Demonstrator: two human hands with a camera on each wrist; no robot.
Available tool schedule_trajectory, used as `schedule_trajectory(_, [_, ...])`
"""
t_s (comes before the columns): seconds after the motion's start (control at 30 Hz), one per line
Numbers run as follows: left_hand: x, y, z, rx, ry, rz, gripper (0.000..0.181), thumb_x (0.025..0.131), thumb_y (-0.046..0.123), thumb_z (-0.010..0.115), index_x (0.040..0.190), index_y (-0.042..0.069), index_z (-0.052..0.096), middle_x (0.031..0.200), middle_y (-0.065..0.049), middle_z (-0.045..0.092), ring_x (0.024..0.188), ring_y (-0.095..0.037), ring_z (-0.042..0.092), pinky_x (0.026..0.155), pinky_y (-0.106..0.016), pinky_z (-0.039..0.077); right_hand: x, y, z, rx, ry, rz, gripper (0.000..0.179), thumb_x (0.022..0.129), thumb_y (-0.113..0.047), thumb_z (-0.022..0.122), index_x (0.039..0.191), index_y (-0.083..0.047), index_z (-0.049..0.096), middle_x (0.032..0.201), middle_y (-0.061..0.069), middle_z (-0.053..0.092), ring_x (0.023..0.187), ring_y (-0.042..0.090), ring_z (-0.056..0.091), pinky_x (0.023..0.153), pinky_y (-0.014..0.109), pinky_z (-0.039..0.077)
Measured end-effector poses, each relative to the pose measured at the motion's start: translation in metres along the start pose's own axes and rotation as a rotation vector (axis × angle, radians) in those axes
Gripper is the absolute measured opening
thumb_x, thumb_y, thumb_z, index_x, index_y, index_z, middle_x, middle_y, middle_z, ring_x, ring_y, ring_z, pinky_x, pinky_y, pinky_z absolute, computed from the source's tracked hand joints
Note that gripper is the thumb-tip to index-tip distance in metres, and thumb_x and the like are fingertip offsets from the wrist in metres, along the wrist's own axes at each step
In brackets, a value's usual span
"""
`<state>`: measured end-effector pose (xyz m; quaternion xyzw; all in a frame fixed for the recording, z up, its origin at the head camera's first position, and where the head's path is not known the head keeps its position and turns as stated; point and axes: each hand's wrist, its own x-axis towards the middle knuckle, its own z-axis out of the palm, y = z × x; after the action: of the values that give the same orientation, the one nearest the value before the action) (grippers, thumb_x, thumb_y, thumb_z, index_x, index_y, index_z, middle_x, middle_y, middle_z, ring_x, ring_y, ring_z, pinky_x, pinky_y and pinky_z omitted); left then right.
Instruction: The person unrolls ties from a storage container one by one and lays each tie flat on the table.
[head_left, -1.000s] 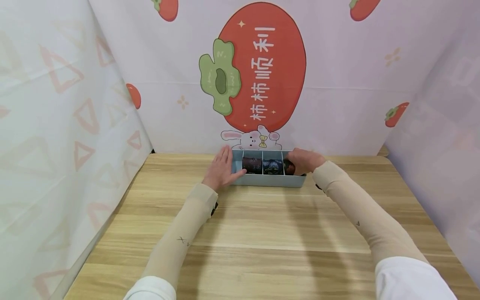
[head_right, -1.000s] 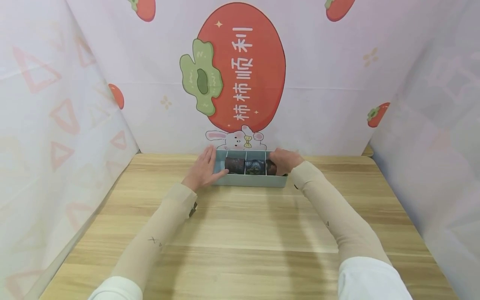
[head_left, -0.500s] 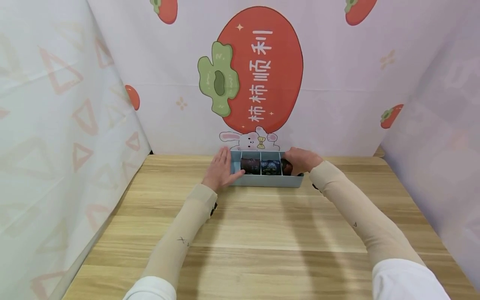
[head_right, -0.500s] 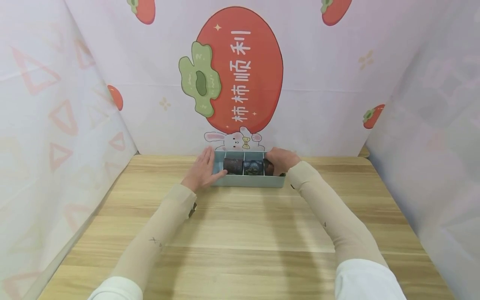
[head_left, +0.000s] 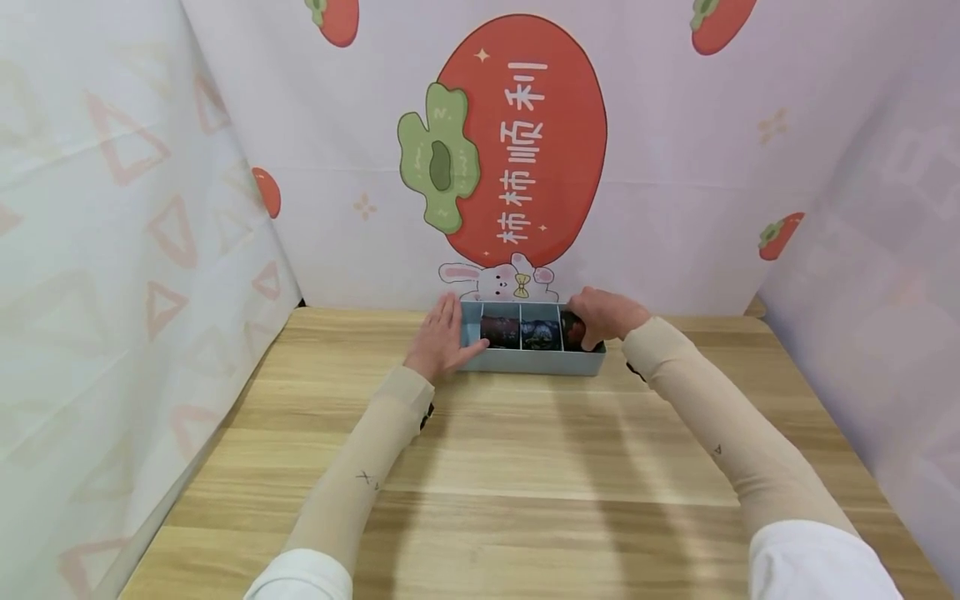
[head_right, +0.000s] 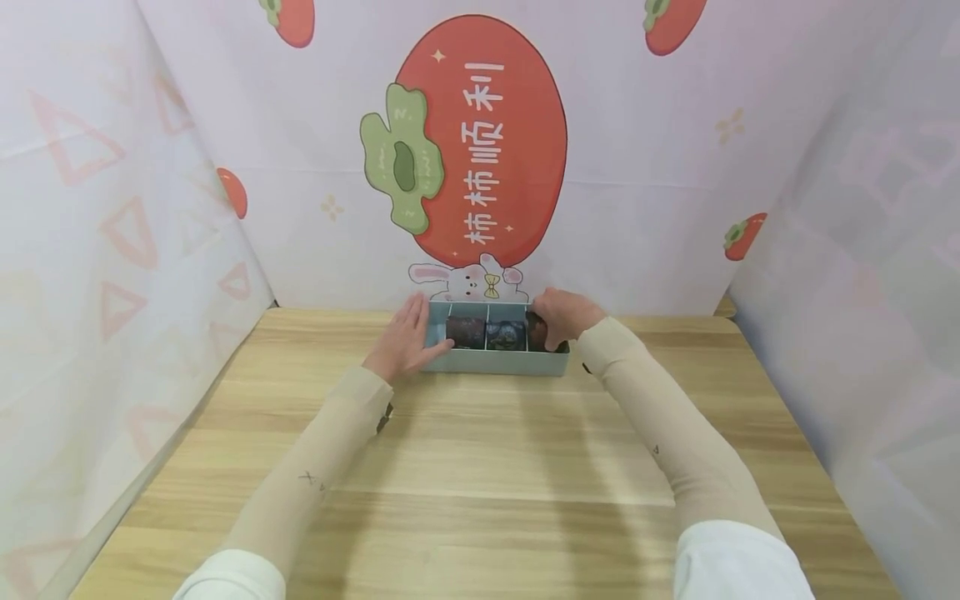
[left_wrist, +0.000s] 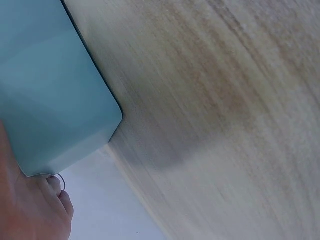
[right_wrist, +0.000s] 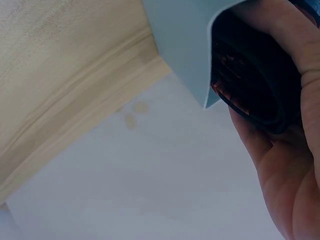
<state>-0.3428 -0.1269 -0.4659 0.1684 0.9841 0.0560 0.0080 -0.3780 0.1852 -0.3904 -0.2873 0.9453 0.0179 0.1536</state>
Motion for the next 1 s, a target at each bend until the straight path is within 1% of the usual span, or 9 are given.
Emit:
schedule_trajectory(0.07, [0.000, 0.000, 0.000, 0.007, 0.008, -0.001, 0.103, 0.101, 0.069, 0.038, 0.166, -0.007, 0.014, 0.177, -0.023, 0.009, 0.166, -0.036, 0.008, 0.136, -0.046, 0.013, -0.002, -0.001, -0.003, -0.008, 0.007, 0.002, 0.027, 0.079, -0.006, 0.089, 0.101, -0.006, 0.073, 0.086, 0.006, 0.072, 0.075, 0.019, 0.065, 0.075, 0.036, 0.062])
schedule_trajectory(0.27, [0.000, 0.002, -0.003, -0.005, -0.006, -0.006, 0.104, 0.101, 0.070, 0.039, 0.166, -0.007, 0.014, 0.177, -0.022, 0.008, 0.166, -0.036, 0.007, 0.136, -0.046, 0.013, -0.011, -0.004, -0.015, -0.022, 0.015, 0.014, 0.027, 0.078, -0.010, 0.089, 0.101, -0.006, 0.074, 0.088, 0.006, 0.072, 0.077, 0.020, 0.065, 0.077, 0.038, 0.062])
schedule_trajectory(0.5, [0.003, 0.000, -0.002, 0.010, -0.044, -0.024, 0.106, 0.101, 0.072, 0.037, 0.167, -0.005, 0.008, 0.178, -0.020, 0.002, 0.167, -0.034, 0.003, 0.136, -0.045, 0.010, -0.020, -0.007, -0.032, -0.055, 0.071, -0.022, 0.033, 0.076, -0.015, 0.092, 0.103, -0.004, 0.075, 0.089, 0.007, 0.074, 0.079, 0.021, 0.066, 0.081, 0.040, 0.063])
schedule_trajectory(0.63, [0.001, 0.001, -0.002, -0.001, -0.034, -0.018, 0.104, 0.101, 0.071, 0.037, 0.167, -0.005, 0.009, 0.178, -0.021, 0.004, 0.167, -0.035, 0.004, 0.136, -0.046, 0.011, -0.028, -0.012, -0.044, -0.082, 0.093, -0.022, 0.031, 0.076, -0.017, 0.092, 0.099, -0.005, 0.075, 0.086, 0.006, 0.073, 0.078, 0.021, 0.065, 0.079, 0.040, 0.063])
schedule_trajectory(0.87, [-0.002, 0.002, -0.006, -0.008, -0.022, -0.004, 0.103, 0.102, 0.069, 0.037, 0.166, -0.007, 0.010, 0.177, -0.023, 0.006, 0.166, -0.037, 0.005, 0.136, -0.048, 0.012, -0.045, -0.021, -0.067, -0.108, 0.120, 0.006, 0.029, 0.076, -0.016, 0.091, 0.096, -0.005, 0.073, 0.083, 0.007, 0.072, 0.077, 0.023, 0.065, 0.079, 0.041, 0.062])
schedule_trajectory(1.0, [-0.003, 0.003, -0.006, 0.000, -0.030, -0.009, 0.103, 0.102, 0.070, 0.037, 0.166, -0.006, 0.011, 0.177, -0.022, 0.006, 0.167, -0.036, 0.006, 0.136, -0.047, 0.013, -0.055, -0.026, -0.079, -0.111, 0.126, 0.025, 0.032, 0.077, -0.018, 0.091, 0.099, -0.004, 0.073, 0.085, 0.009, 0.072, 0.080, 0.025, 0.066, 0.080, 0.042, 0.063])
